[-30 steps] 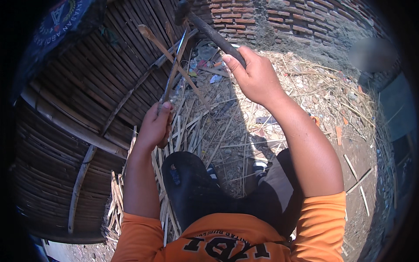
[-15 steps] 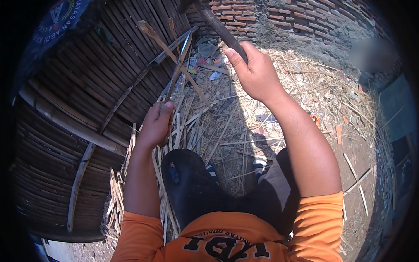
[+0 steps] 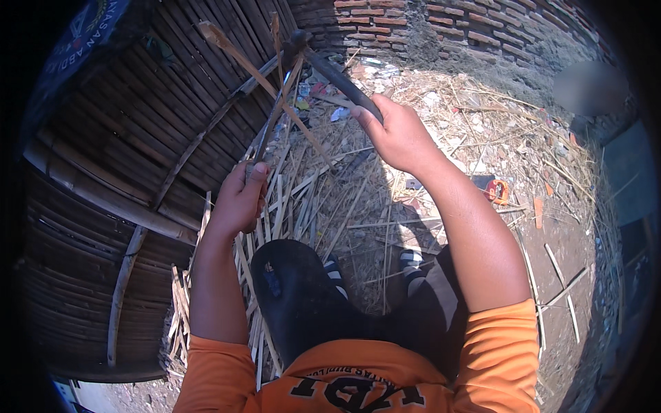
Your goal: The person uses a machete and a hammer to split and thin strips of bamboo. They hold the bamboo strip in one hand and strike the back of the machete with a hammer to drive the blade through the wood while sitting in a workspace covered in bamboo debris.
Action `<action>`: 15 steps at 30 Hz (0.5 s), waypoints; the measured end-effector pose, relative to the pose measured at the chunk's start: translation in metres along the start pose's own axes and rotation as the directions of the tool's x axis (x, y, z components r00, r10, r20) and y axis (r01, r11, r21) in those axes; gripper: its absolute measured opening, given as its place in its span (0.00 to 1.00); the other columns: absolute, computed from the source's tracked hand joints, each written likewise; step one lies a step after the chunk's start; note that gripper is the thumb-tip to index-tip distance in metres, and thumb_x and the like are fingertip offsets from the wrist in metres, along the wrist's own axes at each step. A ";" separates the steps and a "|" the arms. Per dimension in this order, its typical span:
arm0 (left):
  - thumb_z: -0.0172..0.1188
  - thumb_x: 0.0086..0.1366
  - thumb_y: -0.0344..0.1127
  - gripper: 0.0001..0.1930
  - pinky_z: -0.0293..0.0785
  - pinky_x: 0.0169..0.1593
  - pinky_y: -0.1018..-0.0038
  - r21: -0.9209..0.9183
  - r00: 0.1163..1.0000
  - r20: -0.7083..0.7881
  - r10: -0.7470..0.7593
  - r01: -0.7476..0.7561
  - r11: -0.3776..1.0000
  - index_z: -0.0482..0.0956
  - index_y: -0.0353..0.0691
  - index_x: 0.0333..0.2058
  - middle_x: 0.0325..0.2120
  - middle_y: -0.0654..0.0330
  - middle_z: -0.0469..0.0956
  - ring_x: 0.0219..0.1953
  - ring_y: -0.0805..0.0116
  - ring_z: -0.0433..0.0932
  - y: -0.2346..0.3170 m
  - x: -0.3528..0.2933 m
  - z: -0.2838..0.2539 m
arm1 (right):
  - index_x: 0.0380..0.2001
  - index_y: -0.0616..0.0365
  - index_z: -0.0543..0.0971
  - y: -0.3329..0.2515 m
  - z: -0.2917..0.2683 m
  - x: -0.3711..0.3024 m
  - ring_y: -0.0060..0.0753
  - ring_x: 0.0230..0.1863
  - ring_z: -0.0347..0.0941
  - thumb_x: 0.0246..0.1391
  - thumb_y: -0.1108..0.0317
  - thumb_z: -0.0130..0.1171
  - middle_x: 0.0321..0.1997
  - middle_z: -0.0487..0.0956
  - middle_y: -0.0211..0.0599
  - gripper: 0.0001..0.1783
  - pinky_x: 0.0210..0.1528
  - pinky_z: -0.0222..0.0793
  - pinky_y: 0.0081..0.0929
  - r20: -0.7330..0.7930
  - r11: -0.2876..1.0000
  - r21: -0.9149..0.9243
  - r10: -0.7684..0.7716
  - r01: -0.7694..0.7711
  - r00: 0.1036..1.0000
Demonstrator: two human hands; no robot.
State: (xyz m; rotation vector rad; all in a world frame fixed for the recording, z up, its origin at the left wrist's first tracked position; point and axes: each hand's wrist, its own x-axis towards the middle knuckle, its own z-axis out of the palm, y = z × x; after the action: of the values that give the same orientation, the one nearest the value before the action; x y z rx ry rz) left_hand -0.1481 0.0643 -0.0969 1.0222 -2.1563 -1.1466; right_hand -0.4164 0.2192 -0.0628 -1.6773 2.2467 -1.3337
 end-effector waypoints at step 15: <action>0.52 0.75 0.51 0.18 0.58 0.19 0.80 -0.078 0.980 0.171 -0.100 0.114 0.990 0.74 0.40 0.42 0.20 0.70 0.67 0.17 0.83 0.63 -0.002 0.029 -0.015 | 0.36 0.59 0.79 0.021 0.021 0.022 0.36 0.27 0.77 0.68 0.45 0.51 0.23 0.78 0.41 0.25 0.33 0.70 0.34 0.035 0.997 0.074 0.006 -0.009 0.999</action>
State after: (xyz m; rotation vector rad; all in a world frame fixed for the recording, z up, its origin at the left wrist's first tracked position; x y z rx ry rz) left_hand -0.1540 0.0325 -0.0886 1.0475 -2.1786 -1.4097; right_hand -0.4308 0.1899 -0.0800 -1.6537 2.1546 -1.3569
